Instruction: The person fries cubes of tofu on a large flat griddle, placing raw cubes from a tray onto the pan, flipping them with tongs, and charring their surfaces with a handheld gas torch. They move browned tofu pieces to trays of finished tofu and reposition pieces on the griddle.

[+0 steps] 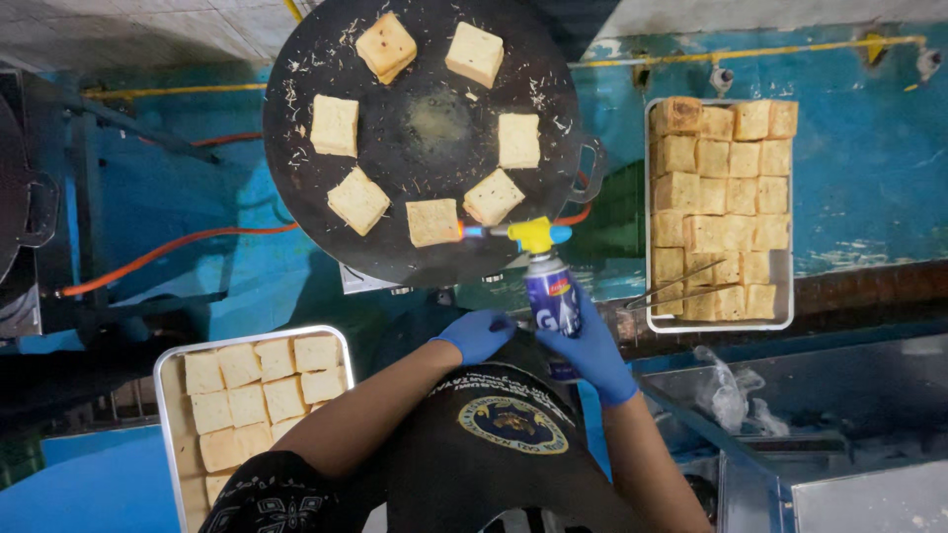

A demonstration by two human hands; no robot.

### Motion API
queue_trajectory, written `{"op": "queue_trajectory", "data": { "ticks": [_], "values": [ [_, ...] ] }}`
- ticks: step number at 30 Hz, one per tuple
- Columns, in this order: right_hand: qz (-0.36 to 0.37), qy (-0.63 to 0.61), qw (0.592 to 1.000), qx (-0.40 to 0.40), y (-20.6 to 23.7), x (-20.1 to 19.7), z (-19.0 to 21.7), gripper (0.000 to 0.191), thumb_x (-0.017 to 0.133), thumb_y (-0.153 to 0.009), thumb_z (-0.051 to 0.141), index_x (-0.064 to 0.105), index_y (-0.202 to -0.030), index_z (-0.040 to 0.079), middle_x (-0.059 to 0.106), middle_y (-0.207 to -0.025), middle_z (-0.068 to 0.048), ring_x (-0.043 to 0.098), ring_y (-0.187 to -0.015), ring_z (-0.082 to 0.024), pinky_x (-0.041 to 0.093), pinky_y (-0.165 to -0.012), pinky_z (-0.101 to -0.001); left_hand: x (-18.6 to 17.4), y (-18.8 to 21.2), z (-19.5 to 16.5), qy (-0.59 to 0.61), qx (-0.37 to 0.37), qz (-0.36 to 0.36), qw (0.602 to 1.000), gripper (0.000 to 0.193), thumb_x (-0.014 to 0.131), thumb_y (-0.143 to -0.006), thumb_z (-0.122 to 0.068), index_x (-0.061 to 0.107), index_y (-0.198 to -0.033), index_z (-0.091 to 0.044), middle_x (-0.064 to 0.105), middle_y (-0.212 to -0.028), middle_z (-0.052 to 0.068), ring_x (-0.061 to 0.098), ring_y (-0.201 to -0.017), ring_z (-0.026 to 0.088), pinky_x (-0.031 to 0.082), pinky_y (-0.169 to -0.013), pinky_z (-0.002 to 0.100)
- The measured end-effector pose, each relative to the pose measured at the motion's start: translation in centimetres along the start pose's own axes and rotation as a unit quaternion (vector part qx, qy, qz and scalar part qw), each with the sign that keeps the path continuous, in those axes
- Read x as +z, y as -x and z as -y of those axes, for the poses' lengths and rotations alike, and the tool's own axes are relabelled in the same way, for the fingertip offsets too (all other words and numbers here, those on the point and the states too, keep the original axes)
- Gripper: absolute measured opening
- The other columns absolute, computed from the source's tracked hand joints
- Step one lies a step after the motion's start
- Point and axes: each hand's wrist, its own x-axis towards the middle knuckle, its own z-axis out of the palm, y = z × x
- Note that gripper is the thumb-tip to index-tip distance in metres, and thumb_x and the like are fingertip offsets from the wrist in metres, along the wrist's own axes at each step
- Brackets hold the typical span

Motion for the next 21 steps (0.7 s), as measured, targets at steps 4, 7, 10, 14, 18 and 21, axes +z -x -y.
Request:
{"op": "queue_trajectory", "data": {
  "ticks": [4,7,10,14,18,21],
  "values": [
    [-0.013,-0.057,0.998,-0.003,-1.8,0.2,-1.7,0.096,0.081,-0.077,0.008,0.03,-0.159,0.003,0.061,-0.133,-0.01,0.061,-0.115,-0.016,0.053,-0.097,-0.0327,-0.1,0.5,0.3,-0.023,0.012,-0.009,1.0,0.042,0.057,-0.093,-0.038,0.071,-0.121,-0.01,0.071,-0.118,0.021,0.067,-0.111,0.038,0.051,-0.097,0.043],
    [-0.02,-0.084,0.996,-0.003,-2.5,0.4,-2.9,0.098,0.081,-0.077,0.009,0.029,-0.16,0.003,0.06,-0.133,-0.009,0.061,-0.114,-0.016,0.052,-0.098,-0.0324,0.1,0.8,0.6,-0.025,0.011,-0.016,1.0,0.043,0.058,-0.093,-0.039,0.071,-0.121,-0.008,0.07,-0.118,0.022,0.066,-0.112,0.039,0.051,-0.097,0.044],
    [-0.019,-0.064,0.998,-0.002,-2.3,0.3,-3.6,0.098,0.081,-0.077,0.01,0.028,-0.16,0.003,0.059,-0.134,-0.009,0.061,-0.116,-0.017,0.052,-0.098,-0.0328,0.3,1.0,1.1,-0.048,-0.002,-0.015,0.999,0.044,0.059,-0.096,-0.04,0.07,-0.118,-0.004,0.069,-0.119,0.024,0.064,-0.113,0.042,0.05,-0.096,0.046],
    [0.005,-0.031,0.999,-0.025,-0.4,0.1,-3.4,0.103,0.083,-0.077,0.012,0.021,-0.16,0.004,0.057,-0.138,-0.01,0.059,-0.119,-0.018,0.051,-0.1,-0.0339,-0.1,1.4,2.6,-0.029,0.006,-0.041,0.999,0.042,0.058,-0.094,-0.038,0.07,-0.119,-0.007,0.07,-0.117,0.022,0.065,-0.111,0.041,0.05,-0.096,0.045],
    [0.022,0.149,0.988,-0.028,1.2,0.2,-1.6,0.11,0.085,-0.073,0.023,0.02,-0.16,0.008,0.066,-0.129,-0.016,0.069,-0.115,-0.023,0.054,-0.097,-0.0359,-0.3,1.8,3.8,-0.053,-0.009,-0.055,0.997,0.039,0.057,-0.096,-0.038,0.071,-0.116,-0.007,0.071,-0.115,0.022,0.066,-0.109,0.041,0.051,-0.094,0.045],
    [0.035,0.269,0.96,-0.065,1.9,1.0,-0.1,0.108,0.086,-0.07,0.027,0.027,-0.16,0.012,0.07,-0.124,-0.019,0.072,-0.11,-0.032,0.057,-0.093,-0.0399,0.2,2.4,4.2,-0.03,-0.022,-0.074,0.997,0.037,0.058,-0.093,-0.037,0.072,-0.116,-0.011,0.072,-0.114,0.021,0.067,-0.108,0.04,0.052,-0.095,0.044]
  ]
}}
